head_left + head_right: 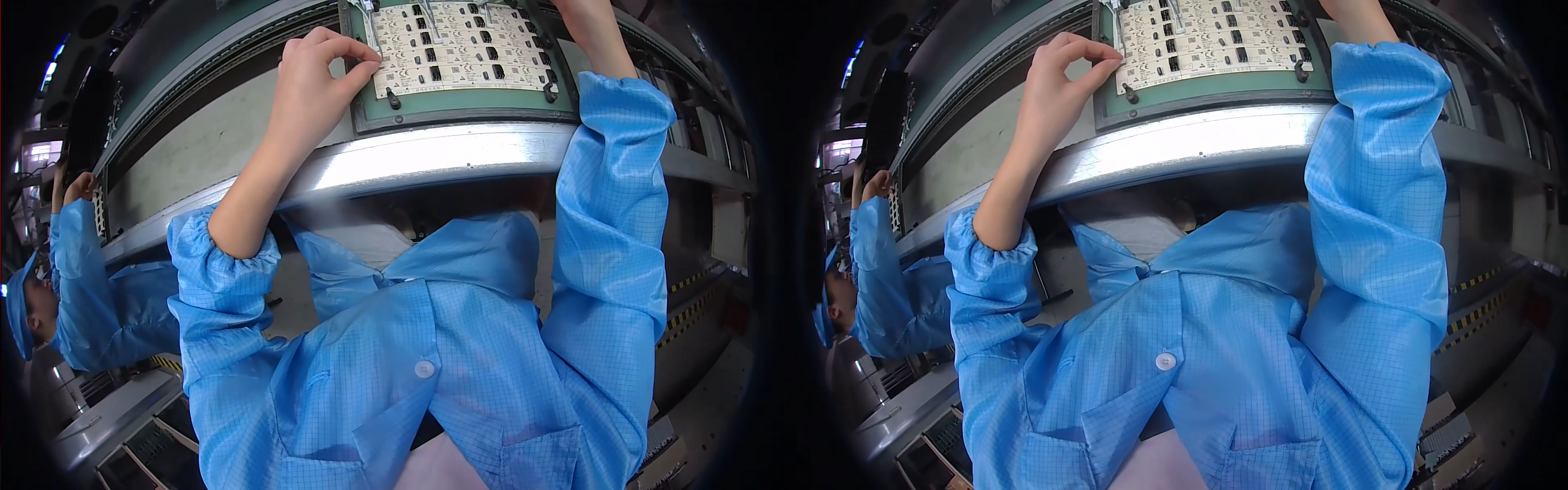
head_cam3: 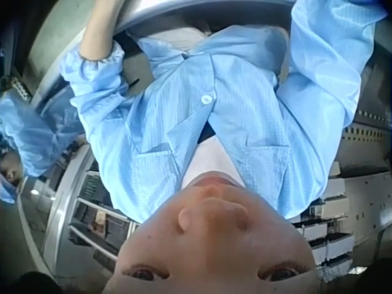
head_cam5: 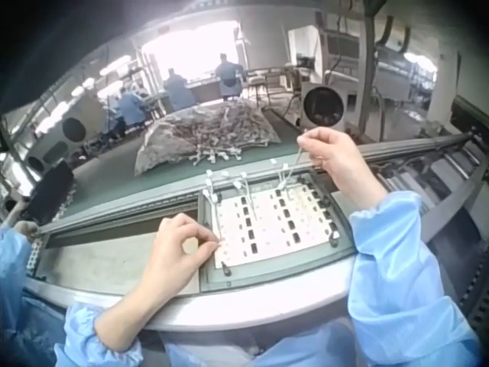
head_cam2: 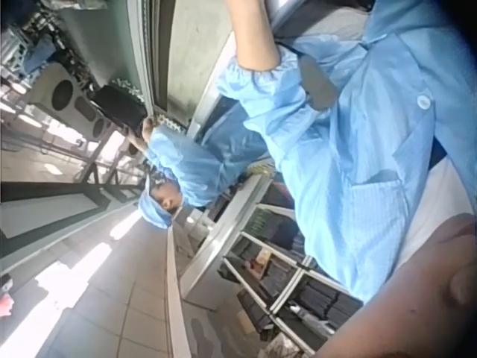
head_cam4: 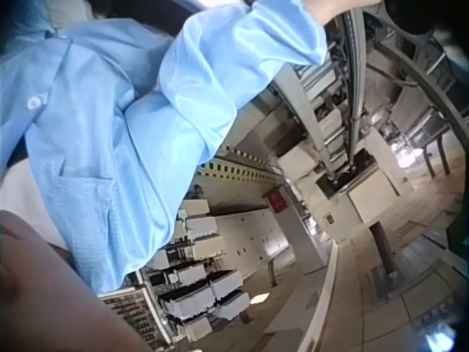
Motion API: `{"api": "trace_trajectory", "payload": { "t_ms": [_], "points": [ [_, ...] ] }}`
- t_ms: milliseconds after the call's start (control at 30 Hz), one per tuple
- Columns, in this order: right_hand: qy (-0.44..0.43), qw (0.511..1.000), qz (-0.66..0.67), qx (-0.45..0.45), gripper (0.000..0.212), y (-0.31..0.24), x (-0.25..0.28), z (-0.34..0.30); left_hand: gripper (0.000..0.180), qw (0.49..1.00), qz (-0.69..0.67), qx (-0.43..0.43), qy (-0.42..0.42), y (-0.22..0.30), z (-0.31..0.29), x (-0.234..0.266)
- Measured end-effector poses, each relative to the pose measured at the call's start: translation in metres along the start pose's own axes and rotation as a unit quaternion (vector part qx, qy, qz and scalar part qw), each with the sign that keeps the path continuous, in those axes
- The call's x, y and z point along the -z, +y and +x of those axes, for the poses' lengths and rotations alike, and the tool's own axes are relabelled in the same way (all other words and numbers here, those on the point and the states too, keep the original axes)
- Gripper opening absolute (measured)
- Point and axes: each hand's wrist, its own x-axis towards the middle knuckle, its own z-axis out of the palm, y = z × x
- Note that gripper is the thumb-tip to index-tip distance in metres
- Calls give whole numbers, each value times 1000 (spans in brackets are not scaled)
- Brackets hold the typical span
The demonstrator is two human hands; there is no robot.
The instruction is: Manually inserting electronic components into circuit board jigs on a factory assembly line.
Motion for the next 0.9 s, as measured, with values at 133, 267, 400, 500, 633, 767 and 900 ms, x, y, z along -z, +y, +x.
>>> {"api": "trace_trajectory", "payload": {
  "t_ms": [133,267,400,500,633,767,900],
  "points": [
    [1,1000,17,-15,11,0,4,-1,10,999,45,-21,19,7,-1,0],
    [-2,1000,22,-11,11,4,3,4,9,999,34,-26,28,2,1,0],
    [-8,1000,0,0,12,-1,7,3,7,991,89,-90,48,11,5,2],
    [1,1000,14,-6,11,-1,10,2,8,981,112,-154,24,25,4,7],
    [13,1000,14,13,11,-7,8,-3,10,980,142,-142,-4,40,-2,22],
    [-10,996,-19,85,31,-5,50,-2,17,984,62,-108,-126,34,30,41],
    [23,991,-30,130,26,-5,56,-14,22,986,99,-102,-86,2,117,36]
  ]
}}
